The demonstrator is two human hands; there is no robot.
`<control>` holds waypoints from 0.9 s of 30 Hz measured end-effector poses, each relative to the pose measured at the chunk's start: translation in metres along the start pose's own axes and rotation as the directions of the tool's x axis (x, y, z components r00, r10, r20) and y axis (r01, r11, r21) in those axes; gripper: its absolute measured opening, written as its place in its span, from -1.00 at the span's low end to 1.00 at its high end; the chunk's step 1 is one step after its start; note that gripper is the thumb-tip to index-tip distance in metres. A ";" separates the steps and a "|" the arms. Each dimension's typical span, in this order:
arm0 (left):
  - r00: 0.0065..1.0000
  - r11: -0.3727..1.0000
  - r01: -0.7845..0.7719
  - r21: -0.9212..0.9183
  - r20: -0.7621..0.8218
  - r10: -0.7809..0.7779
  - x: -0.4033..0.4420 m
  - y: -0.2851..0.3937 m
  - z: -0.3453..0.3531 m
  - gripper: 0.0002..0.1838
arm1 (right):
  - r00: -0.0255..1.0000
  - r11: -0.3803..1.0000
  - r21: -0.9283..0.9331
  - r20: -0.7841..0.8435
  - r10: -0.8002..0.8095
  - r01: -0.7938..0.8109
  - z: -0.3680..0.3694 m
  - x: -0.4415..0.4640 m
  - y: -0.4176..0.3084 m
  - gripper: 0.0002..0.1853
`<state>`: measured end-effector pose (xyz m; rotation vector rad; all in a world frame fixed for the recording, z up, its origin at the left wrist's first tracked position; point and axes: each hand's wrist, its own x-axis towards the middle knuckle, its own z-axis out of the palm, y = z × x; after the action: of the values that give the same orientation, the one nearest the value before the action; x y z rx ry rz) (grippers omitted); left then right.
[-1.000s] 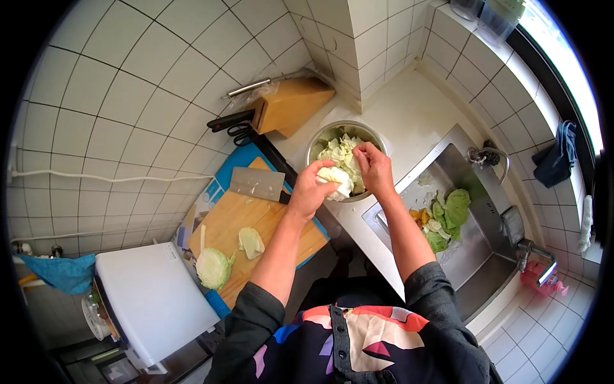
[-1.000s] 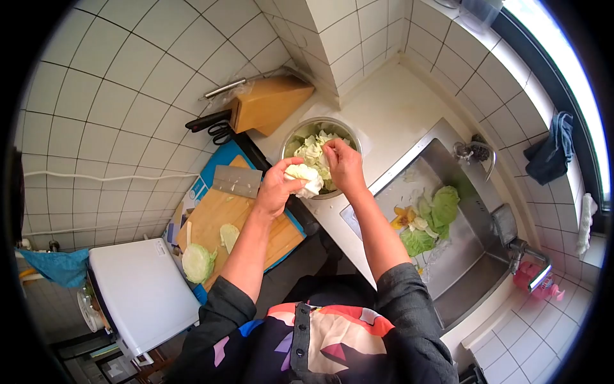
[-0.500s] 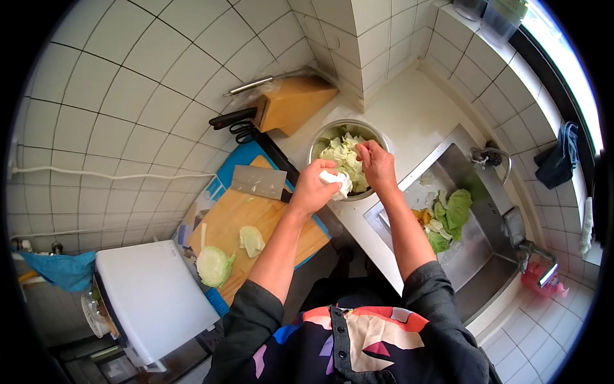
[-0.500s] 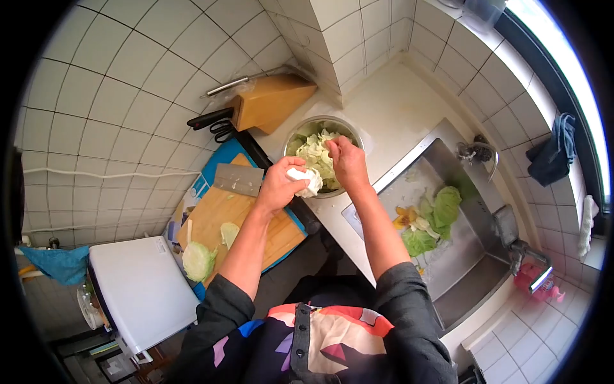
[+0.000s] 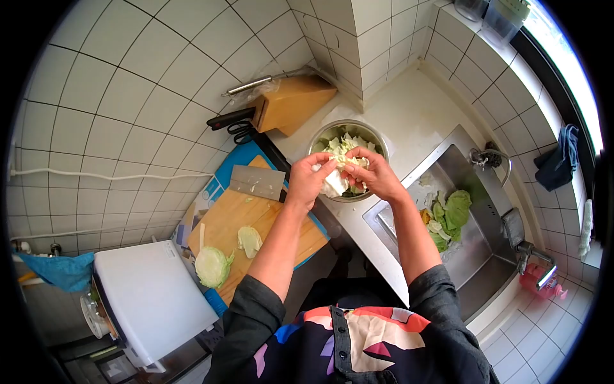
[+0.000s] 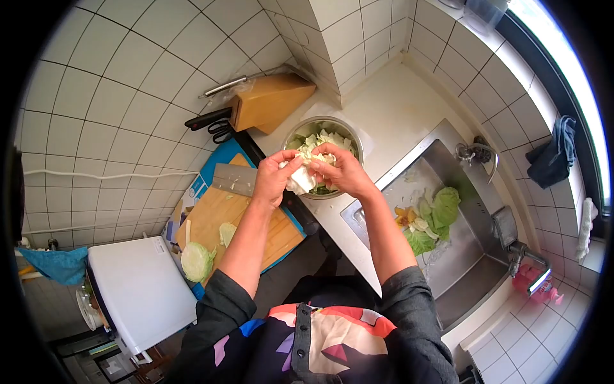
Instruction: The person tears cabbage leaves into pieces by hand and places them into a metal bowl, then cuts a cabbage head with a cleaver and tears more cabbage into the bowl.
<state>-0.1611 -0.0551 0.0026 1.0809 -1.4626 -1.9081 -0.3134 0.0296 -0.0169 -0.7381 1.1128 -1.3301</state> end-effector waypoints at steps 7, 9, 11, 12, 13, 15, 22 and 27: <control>0.998 0.949 0.053 -0.309 -0.015 -0.060 -0.002 -0.006 0.007 -0.82 | 0.964 0.987 0.062 -0.232 -0.129 0.147 -0.014 0.003 0.014 -0.86; 0.999 0.960 0.015 -0.279 -0.038 -0.027 -0.002 -0.008 0.005 -0.81 | 0.931 0.962 0.177 -0.338 -0.138 0.206 -0.019 0.005 0.018 -0.86; 0.998 0.969 -0.019 -0.245 -0.058 0.005 -0.002 -0.010 0.003 -0.80 | 0.954 0.980 0.124 -0.278 -0.114 0.154 -0.018 0.004 0.019 -0.84; 0.999 0.989 -0.037 -0.142 -0.041 0.032 -0.003 -0.009 0.004 -0.79 | 0.967 0.990 0.035 -0.220 -0.129 0.140 -0.013 0.003 0.015 -0.83; 0.998 0.998 -0.059 -0.039 -0.019 0.058 -0.004 -0.009 0.005 -0.78 | 0.977 0.990 -0.055 -0.160 -0.138 0.131 -0.009 0.002 0.011 -0.81; 0.997 0.997 -0.071 -0.040 0.016 0.072 -0.004 -0.009 0.008 -0.76 | 0.986 0.987 -0.145 -0.137 -0.095 0.075 -0.009 0.003 0.009 -0.77; 0.994 0.991 0.033 -0.128 0.105 -0.020 -0.003 -0.005 0.007 -0.69 | 0.912 0.789 -0.528 -0.063 -0.405 0.314 -0.012 0.003 -0.002 -0.73; 0.988 0.986 0.085 -0.142 0.138 -0.066 -0.004 -0.007 0.004 -0.70 | 0.915 0.758 -0.536 0.070 -0.398 0.371 -0.016 0.005 0.000 -0.75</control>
<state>-0.1619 -0.0478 -0.0028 0.9701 -1.3412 -2.1413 -0.3281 0.0277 -0.0234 -1.4263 1.4545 -1.3813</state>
